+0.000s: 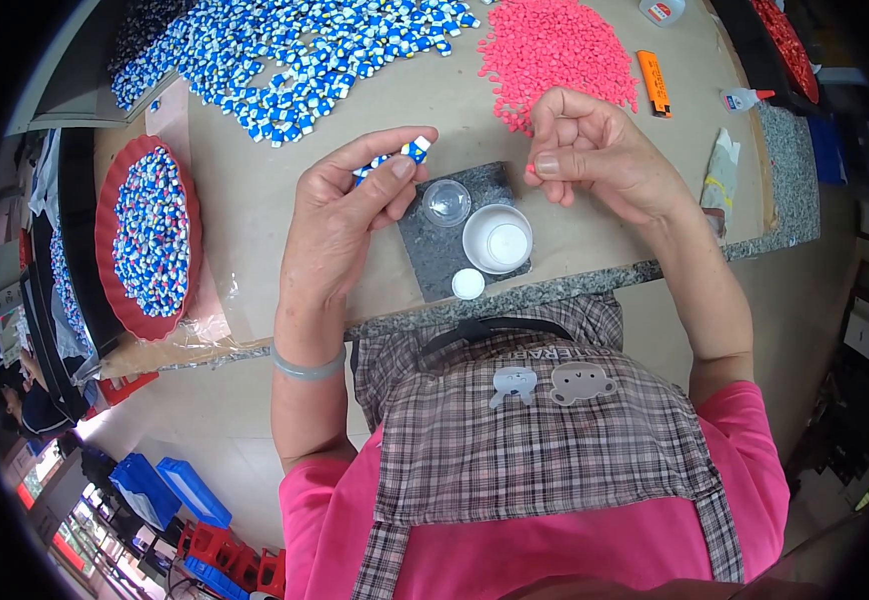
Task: The person dispenses glue from a bottle into a small container, then repeatedly picks up small components and figurine parts, dipping the components into the glue and attaching them by hand.
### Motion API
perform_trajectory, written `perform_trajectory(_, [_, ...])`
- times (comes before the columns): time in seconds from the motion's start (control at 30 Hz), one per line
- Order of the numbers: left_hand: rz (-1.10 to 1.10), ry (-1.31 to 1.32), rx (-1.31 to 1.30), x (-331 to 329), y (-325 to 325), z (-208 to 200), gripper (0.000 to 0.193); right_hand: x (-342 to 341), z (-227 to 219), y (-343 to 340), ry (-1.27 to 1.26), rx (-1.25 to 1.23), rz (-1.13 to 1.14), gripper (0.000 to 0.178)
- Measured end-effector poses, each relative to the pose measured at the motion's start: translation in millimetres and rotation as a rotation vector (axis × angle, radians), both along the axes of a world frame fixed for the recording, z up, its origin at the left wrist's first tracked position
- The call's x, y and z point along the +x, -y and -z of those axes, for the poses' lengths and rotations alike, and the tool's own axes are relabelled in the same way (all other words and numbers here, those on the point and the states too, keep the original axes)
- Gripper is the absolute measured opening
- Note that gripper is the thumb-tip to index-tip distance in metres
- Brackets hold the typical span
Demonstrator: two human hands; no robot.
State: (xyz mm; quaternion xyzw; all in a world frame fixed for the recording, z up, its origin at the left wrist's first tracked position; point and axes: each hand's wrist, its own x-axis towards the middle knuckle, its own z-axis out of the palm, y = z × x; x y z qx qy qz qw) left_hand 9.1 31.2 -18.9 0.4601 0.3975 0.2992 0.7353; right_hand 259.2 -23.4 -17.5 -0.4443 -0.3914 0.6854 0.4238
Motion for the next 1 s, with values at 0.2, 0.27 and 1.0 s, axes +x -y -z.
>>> perform_trajectory(0.2, [0.04,0.054,-0.001,-4,3,2,0.026,2,5,1,-0.102,-0.042,-0.023,0.017])
perform_trajectory(0.27, [0.061,0.055,0.077,-3,5,-5,0.026,3,-1,5,-0.102,-0.036,-0.017,0.017])
perform_trajectory(1.0, [0.004,-0.083,0.147,-4,11,-18,0.024,50,-25,17,0.21,0.085,0.236,0.009])
